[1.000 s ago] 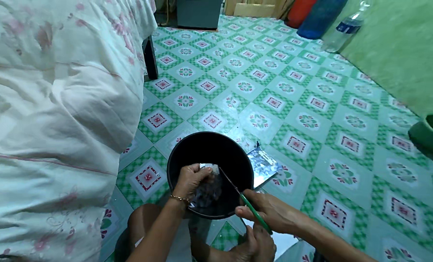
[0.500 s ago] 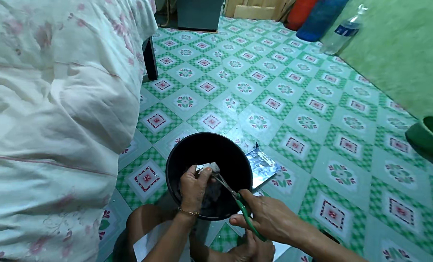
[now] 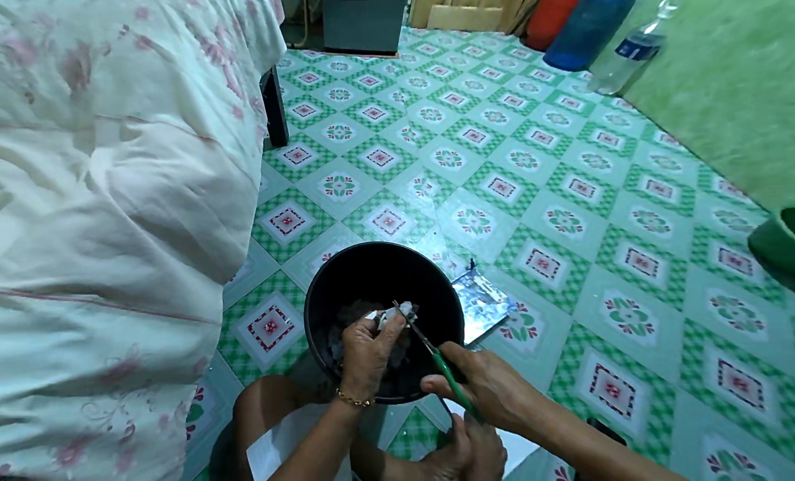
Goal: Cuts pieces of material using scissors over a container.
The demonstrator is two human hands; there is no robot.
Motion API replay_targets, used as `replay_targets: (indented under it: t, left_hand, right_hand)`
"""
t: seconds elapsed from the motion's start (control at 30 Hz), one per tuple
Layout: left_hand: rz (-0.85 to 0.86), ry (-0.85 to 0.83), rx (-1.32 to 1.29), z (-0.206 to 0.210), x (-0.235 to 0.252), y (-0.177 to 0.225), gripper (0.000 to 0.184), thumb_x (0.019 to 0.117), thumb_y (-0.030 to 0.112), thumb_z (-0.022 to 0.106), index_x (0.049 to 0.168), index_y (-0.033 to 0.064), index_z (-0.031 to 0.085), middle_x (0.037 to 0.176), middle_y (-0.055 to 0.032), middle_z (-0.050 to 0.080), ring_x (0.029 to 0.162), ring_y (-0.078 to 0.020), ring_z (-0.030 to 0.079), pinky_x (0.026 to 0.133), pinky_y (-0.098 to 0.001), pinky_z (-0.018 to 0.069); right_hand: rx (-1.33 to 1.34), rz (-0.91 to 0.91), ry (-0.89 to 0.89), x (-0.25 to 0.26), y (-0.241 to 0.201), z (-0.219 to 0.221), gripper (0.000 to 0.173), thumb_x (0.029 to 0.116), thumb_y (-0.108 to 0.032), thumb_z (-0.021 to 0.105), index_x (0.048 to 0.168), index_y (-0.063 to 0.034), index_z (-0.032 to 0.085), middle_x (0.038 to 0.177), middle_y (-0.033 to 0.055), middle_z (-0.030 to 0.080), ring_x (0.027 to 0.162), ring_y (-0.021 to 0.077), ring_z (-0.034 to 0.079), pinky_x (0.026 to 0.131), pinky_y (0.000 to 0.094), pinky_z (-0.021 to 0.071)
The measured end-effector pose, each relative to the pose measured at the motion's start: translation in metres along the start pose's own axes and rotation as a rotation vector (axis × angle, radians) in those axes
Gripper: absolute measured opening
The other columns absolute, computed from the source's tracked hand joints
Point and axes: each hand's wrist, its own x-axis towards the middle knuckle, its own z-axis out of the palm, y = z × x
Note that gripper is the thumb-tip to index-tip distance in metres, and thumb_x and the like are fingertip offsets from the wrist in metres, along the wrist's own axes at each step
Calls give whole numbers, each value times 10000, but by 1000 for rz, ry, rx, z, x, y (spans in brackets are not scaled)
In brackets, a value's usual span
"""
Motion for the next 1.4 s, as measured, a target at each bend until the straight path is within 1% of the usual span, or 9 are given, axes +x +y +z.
replay_targets:
  t: [0.13, 0.2, 0.53, 0.73, 0.9, 1.0, 1.1, 1.2, 1.4]
  left_hand:
    - [0, -70, 38, -1, -2, 1, 116, 909, -106, 606, 890, -31, 693, 726, 22, 711, 636, -29, 675, 664, -200, 592]
    - [7, -87, 52, -1, -2, 1, 114, 904, -103, 605, 898, -31, 693, 728, 25, 713, 636, -28, 675, 664, -201, 593]
    - [-60, -20, 34, 2, -1, 5, 117, 922, -120, 604, 874, -37, 672, 702, 6, 702, 599, -36, 666, 627, -192, 586]
    - [-144, -160, 102, -1, -2, 8, 120, 913, -121, 600, 886, -33, 677, 705, 16, 696, 601, -31, 660, 625, -188, 582]
    - [-202, -151, 82, -1, -1, 9, 135, 924, -123, 592, 873, -23, 666, 690, 11, 688, 590, -40, 655, 625, -194, 581]
    - [-258, -124, 38, 1, 0, 11, 118, 965, -98, 574, 904, -39, 657, 699, -5, 690, 597, -52, 662, 628, -198, 582]
    - [-324, -32, -46, 2, 6, 16, 176, 1041, -28, 498, 908, -23, 613, 707, -17, 684, 622, -73, 675, 652, -208, 586]
    - [-346, 36, -107, 3, 8, 20, 186, 1053, -14, 482, 913, -8, 605, 726, -29, 698, 645, -88, 695, 664, -216, 595]
    - [-355, -2, -82, 3, 6, 17, 160, 1008, -52, 553, 863, 1, 595, 692, -23, 688, 602, -76, 677, 630, -202, 584]
  right_hand:
    - [-71, 77, -86, -1, -7, -6, 680, 991, -594, 544, 1260, 30, 556, 913, 219, 653, 878, 399, 658, 776, 564, 501]
    - [-73, 76, -91, -1, -8, -6, 703, 981, -620, 537, 1263, 23, 550, 912, 211, 650, 874, 391, 656, 771, 562, 497]
    - [69, -47, 69, 5, 6, 9, 544, 991, -491, 611, 1041, 50, 626, 747, 143, 621, 656, 260, 630, 655, 425, 510]
    - [50, 23, -113, 5, 8, 0, 661, 998, -615, 504, 1174, 17, 594, 878, 168, 644, 811, 325, 655, 758, 521, 509]
    - [133, -43, -19, 6, 13, 3, 524, 1001, -498, 591, 1006, 25, 620, 717, 80, 587, 617, 183, 581, 637, 365, 488]
    - [211, -11, -22, 5, 11, 1, 470, 1004, -455, 611, 1020, 15, 615, 690, 38, 585, 578, 124, 572, 612, 304, 491]
    - [201, 34, -86, 2, 12, -7, 553, 1018, -535, 534, 1145, 0, 584, 805, 82, 638, 706, 193, 635, 710, 388, 521]
    - [114, 87, -165, -2, 15, -9, 642, 1006, -590, 514, 1237, 7, 564, 952, 161, 659, 857, 294, 666, 808, 488, 523]
    - [-26, 102, -209, -6, 2, -10, 681, 994, -607, 525, 1279, 11, 543, 961, 209, 640, 898, 369, 639, 803, 557, 488]
